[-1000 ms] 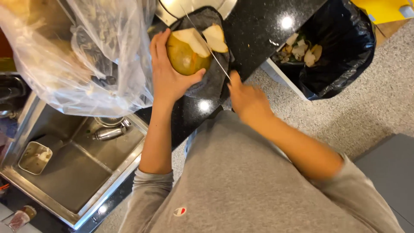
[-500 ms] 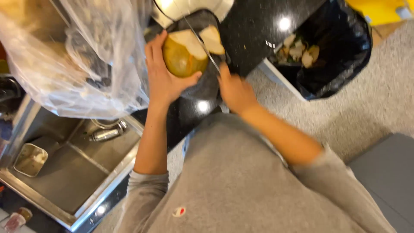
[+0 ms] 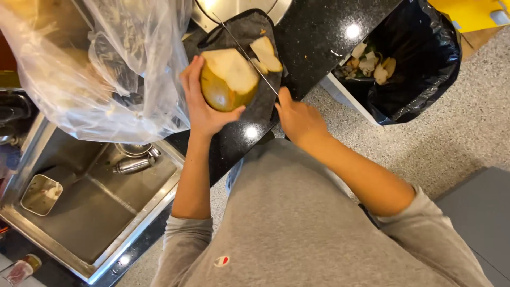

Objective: The person trims the outer husk off a young coconut with a knife over a counter, rotating the coconut and cutting slices off its top and sides, then rinses the trimmed coconut under the tap in the sink and resumes trimming the remaining husk.

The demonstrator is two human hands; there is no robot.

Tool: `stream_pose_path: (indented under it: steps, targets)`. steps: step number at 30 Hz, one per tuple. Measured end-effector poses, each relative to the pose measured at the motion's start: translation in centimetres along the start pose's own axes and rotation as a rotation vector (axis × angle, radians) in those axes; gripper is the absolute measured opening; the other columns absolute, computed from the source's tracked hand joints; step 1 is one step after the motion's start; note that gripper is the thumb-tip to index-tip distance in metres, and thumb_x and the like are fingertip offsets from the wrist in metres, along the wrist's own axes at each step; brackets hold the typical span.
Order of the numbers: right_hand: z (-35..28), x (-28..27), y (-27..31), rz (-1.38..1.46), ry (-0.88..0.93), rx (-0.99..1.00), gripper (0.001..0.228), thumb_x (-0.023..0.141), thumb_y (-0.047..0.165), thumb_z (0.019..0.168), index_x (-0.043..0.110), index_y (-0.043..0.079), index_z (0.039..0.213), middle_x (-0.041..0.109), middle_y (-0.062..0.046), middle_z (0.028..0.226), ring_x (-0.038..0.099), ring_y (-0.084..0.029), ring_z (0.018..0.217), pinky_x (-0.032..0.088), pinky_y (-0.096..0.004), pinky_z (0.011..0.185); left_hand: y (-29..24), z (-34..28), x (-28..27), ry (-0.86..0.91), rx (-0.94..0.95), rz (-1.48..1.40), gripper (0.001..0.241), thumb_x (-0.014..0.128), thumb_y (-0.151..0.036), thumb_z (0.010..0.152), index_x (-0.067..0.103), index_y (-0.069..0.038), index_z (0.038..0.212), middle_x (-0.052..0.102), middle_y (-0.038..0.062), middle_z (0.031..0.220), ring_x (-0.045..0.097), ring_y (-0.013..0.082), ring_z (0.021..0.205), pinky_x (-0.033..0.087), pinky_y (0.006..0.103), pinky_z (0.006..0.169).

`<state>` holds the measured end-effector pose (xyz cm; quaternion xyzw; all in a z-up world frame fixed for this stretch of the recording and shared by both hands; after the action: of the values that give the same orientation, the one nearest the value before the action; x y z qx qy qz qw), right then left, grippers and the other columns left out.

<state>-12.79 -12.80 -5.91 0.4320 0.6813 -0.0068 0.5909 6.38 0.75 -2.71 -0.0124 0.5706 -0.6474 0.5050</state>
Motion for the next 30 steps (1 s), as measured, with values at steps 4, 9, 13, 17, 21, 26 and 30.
stream_pose_path:
  steps: [4,9,13,17,21,26,30]
  targets:
    - [-3.2,-1.3,-0.7,0.055,-0.042,-0.069,0.027,0.051,0.027,0.105,0.04,0.004,0.115,0.068,-0.024,0.074,0.064,-0.05,0.063,0.049,-0.06,0.054,1.1,-1.3,0.6,0.061,0.054,-0.04,0.119,0.098,-0.05,0.061,0.04,-0.007,0.157,0.043,0.02,0.156,0.043,0.0391,0.151,0.037,0.0494,0.13]
    - [-3.0,-2.1,0.0,0.246,0.06,-0.04,0.028,0.054,0.026,0.106,0.042,0.003,0.117,0.061,-0.022,0.061,0.062,-0.044,0.053,0.045,-0.055,0.048,2.5,-1.5,0.8,0.066,0.029,-0.17,0.121,0.094,-0.049,0.062,0.036,-0.005,0.159,0.041,0.019,0.159,0.041,0.0366,0.149,0.033,0.0468,0.13]
    - [-3.1,-2.0,-0.6,0.233,-0.002,-0.035,0.028,0.055,0.025,0.105,0.042,0.003,0.117,0.06,-0.022,0.059,0.06,-0.045,0.052,0.044,-0.056,0.047,-0.3,0.2,0.4,0.104,-0.019,-0.127,0.118,0.093,-0.043,0.064,0.034,-0.004,0.16,0.042,0.019,0.157,0.042,0.0363,0.148,0.033,0.0458,0.129]
    - [-3.5,-3.7,-0.1,0.236,-0.081,-0.038,0.026,0.055,0.025,0.106,0.04,0.003,0.112,0.06,-0.021,0.06,0.06,-0.045,0.052,0.044,-0.056,0.046,-2.9,0.9,0.7,0.127,-0.085,0.022,0.113,0.089,-0.034,0.067,0.033,-0.002,0.159,0.041,0.022,0.158,0.041,0.0405,0.15,0.033,0.0479,0.129]
    - [-2.4,-3.8,0.5,0.242,-0.107,-0.066,0.026,0.053,0.024,0.107,0.04,0.003,0.113,0.061,-0.022,0.061,0.061,-0.045,0.053,0.045,-0.056,0.047,-4.2,1.1,1.5,0.081,-0.059,0.069,0.105,0.089,-0.032,0.07,0.036,-0.005,0.157,0.038,0.023,0.161,0.04,0.0424,0.151,0.034,0.0482,0.129]
    - [-0.8,-3.2,1.8,0.229,-0.146,-0.123,0.026,0.053,0.022,0.107,0.04,0.001,0.114,0.064,-0.024,0.067,0.062,-0.048,0.06,0.046,-0.058,0.051,-5.5,0.2,2.3,0.001,-0.06,0.142,0.101,0.094,-0.039,0.076,0.04,-0.009,0.155,0.035,0.022,0.162,0.04,0.0423,0.15,0.035,0.0494,0.127]
    - [0.0,-3.2,2.0,0.23,-0.19,-0.16,0.028,0.053,0.02,0.106,0.039,-0.001,0.118,0.066,-0.025,0.073,0.063,-0.05,0.063,0.047,-0.06,0.053,-6.3,-0.2,3.2,-0.064,-0.061,0.216,0.1,0.095,-0.042,0.078,0.041,-0.01,0.155,0.034,0.022,0.16,0.038,0.0433,0.148,0.035,0.0515,0.126]
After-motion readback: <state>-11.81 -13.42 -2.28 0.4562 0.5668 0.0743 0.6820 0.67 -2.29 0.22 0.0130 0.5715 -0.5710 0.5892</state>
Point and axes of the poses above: each hand's wrist, its own z-axis towards the middle knuckle, its own x-axis out of the palm, y = z × x, the point moved 6 cm from there along z, towards the middle knuckle
